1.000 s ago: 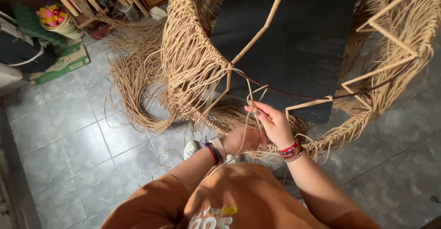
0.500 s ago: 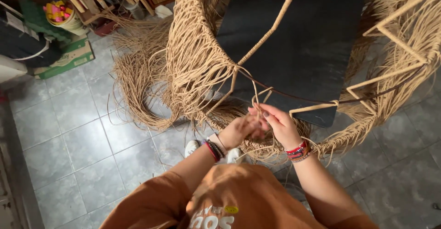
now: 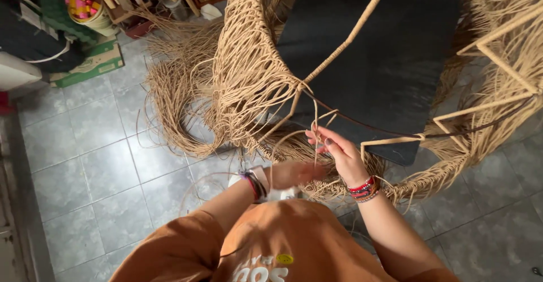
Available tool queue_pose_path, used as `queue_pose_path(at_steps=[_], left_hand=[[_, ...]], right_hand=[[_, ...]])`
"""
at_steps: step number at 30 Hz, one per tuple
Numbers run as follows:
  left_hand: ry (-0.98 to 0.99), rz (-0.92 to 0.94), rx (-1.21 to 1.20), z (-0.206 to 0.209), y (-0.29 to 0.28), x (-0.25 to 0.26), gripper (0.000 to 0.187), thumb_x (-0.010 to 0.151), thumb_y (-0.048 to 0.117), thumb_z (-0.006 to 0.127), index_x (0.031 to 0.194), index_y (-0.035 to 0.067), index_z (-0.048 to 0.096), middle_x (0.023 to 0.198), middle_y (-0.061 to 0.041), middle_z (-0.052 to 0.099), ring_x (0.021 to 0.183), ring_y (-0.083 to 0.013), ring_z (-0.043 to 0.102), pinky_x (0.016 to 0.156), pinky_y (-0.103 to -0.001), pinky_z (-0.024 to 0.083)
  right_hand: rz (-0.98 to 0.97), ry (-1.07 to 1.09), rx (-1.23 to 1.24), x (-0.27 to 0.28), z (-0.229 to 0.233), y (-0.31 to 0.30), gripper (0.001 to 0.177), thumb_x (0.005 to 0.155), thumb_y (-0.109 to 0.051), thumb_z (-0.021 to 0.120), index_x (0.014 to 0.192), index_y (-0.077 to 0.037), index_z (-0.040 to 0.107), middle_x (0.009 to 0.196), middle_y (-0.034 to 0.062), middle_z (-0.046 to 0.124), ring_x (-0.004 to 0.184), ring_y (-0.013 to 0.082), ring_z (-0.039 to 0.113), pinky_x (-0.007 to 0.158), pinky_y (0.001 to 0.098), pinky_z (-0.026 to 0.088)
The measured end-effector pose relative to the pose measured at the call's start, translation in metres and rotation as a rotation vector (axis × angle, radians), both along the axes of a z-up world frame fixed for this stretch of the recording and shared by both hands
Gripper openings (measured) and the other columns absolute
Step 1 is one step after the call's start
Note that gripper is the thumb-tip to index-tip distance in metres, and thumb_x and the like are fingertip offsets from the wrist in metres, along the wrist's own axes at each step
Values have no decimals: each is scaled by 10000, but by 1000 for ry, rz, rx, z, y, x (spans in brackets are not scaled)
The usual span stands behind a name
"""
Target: Weaving and tying natural fiber strands onto a metal frame to assemble a furniture piece
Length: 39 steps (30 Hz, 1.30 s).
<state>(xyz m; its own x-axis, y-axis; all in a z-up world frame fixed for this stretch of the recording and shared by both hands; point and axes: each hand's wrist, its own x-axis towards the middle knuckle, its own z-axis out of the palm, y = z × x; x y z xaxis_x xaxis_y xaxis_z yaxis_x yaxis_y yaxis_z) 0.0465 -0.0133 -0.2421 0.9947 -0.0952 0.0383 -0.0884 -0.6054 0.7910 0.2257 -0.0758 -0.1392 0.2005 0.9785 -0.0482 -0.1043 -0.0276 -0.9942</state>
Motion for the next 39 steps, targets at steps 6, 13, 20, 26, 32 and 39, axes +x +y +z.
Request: queue_pose_path(at_steps=[6,13,20,26,32,39], left_hand=[[-32,392,-559,13,17,-14,224,1078,257,490,1061,107,656,862,-99,741,871,-260,718,836,-417,571],[134,576,-722,70,27,-4,255,1079,360,491,1174,210,674,824,-27,776,858,-180,749,790,-307,574],[178,677,-680,112,42,8,222,1054,363,539,1145,238,697,866,-4,751,886,-173,718,876,-356,572],[340,94,-102,-25,43,-36,302,1014,341,493,943,116,683,888,-155,755,1016,-416,711,924,-532,543],[300,88,-133,-20,53,-29,232,1028,239,526,940,96,685,790,-164,745,828,-349,739,831,-443,557],[-75,601,-642,65,43,-18,341,1065,268,503,1294,47,626,1078,-226,722,1064,-377,690,968,-505,531]], right_hand=[[20,2,62,-4,-4,6,394,1047,-94,466,1413,3,574,1323,264,666,1139,345,687,853,363,595],[28,-94,62,-7,0,7,409,1042,-109,489,1425,12,563,1354,277,636,1202,344,645,892,373,580],[44,-158,79,-14,13,14,415,1037,-77,501,1436,28,544,1426,257,588,1275,336,590,955,382,552],[91,-47,70,-10,-5,12,468,1021,-29,484,1488,-13,498,1396,270,611,1237,352,633,923,372,550],[27,-104,82,-23,8,19,443,1029,-89,512,1465,-11,529,1381,238,633,1261,338,613,974,404,532],[-22,-207,59,-30,9,17,419,1007,-87,579,1403,50,564,1331,262,656,1246,360,617,989,451,542]])
